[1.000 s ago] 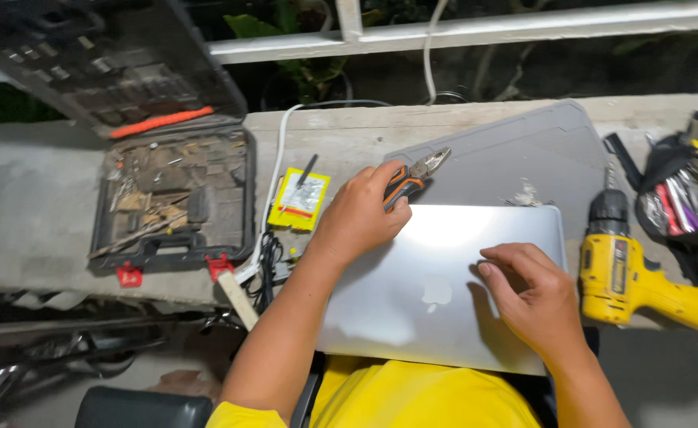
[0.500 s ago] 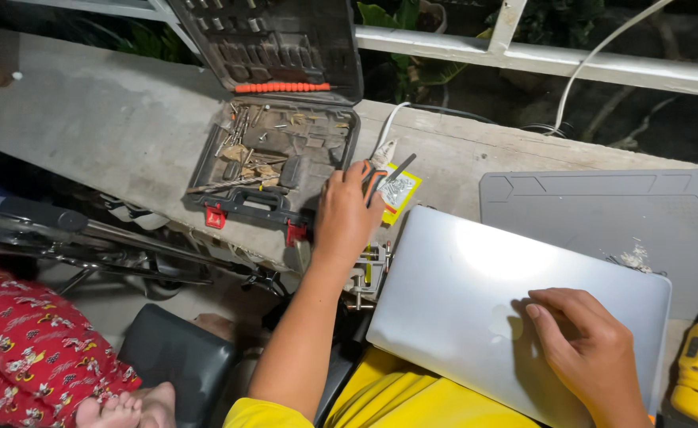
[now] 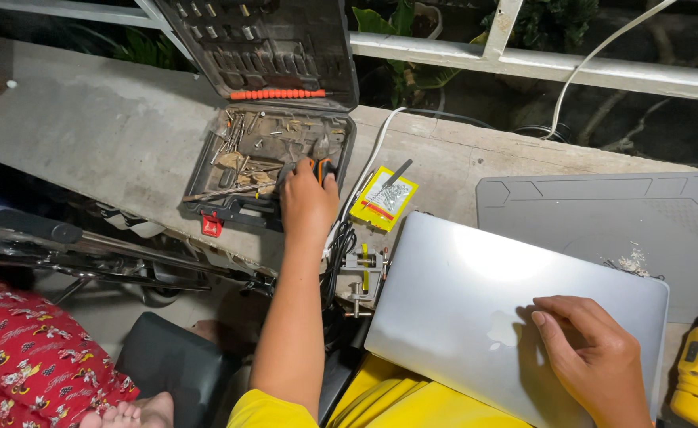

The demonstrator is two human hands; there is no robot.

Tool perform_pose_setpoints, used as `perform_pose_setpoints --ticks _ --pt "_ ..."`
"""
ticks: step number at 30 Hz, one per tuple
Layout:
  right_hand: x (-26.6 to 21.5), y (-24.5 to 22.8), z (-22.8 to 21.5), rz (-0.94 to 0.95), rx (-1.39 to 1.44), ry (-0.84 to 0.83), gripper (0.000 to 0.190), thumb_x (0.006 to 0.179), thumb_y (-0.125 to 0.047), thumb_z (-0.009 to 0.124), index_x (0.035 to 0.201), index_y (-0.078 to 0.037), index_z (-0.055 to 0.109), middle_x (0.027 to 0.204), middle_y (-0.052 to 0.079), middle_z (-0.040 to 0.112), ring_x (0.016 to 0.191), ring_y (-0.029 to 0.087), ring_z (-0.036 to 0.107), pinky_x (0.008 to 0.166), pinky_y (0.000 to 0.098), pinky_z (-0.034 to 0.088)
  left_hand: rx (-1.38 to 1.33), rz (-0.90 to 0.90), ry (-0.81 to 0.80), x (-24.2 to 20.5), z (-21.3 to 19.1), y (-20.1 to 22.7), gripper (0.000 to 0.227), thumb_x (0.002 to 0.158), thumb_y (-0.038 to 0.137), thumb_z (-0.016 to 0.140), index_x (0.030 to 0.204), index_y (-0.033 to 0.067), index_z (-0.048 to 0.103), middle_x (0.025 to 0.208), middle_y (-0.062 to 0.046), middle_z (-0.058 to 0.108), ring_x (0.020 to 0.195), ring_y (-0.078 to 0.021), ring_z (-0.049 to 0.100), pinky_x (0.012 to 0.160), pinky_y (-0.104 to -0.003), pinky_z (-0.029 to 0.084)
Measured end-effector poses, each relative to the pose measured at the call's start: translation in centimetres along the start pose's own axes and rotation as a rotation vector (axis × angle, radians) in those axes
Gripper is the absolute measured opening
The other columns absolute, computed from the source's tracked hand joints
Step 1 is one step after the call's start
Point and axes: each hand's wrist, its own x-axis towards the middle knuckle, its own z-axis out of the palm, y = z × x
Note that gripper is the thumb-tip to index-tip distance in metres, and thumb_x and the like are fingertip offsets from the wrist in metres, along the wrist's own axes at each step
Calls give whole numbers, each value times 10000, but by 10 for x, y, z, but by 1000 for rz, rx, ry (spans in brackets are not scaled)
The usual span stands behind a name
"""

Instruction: The person removes screws from a laptop casing using a power drill, manipulates small components with pliers, and fits a replacement silver cover onto the device.

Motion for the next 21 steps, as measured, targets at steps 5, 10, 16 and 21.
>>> perform_pose_setpoints --ticks 5,10,16,21 --pt "3 -10 -2 50 30 -2 98 898 -94 728 962 -99 802 946 4 770 784 95 694 723 223 587 136 50 -30 -1 7 -8 436 944 248 646 1311 17 598 1271 -243 611 1149 -459 574 979 -563 446" --pt "12 -13 -10 8 -22 -9 113 896 -146 705 950 -108 798 967 0 781 875 133 724 771 283 550 -20 507 113 -38 8 44 374 938 202 654 1243 -14 638 1176 -208 629 1093 -444 565 985 -533 440" --pt "30 5 -46 -48 -145 39 169 925 -129 683 1053 -68 774 1034 56 768 932 205 714 828 353 526 -188 836 -382 -81 57 97 316 934 196 653 1194 19 680 1101 -149 679 1075 -410 596 921 -516 476" --pt "39 17 -88 138 -227 129 202 968 -104 661 1136 -93 772 1003 45 722 850 184 682 781 328 512 -79 953 -561 -98 97 119 218 955 271 670 918 57 651 865 -159 627 870 -448 565 769 -540 458"
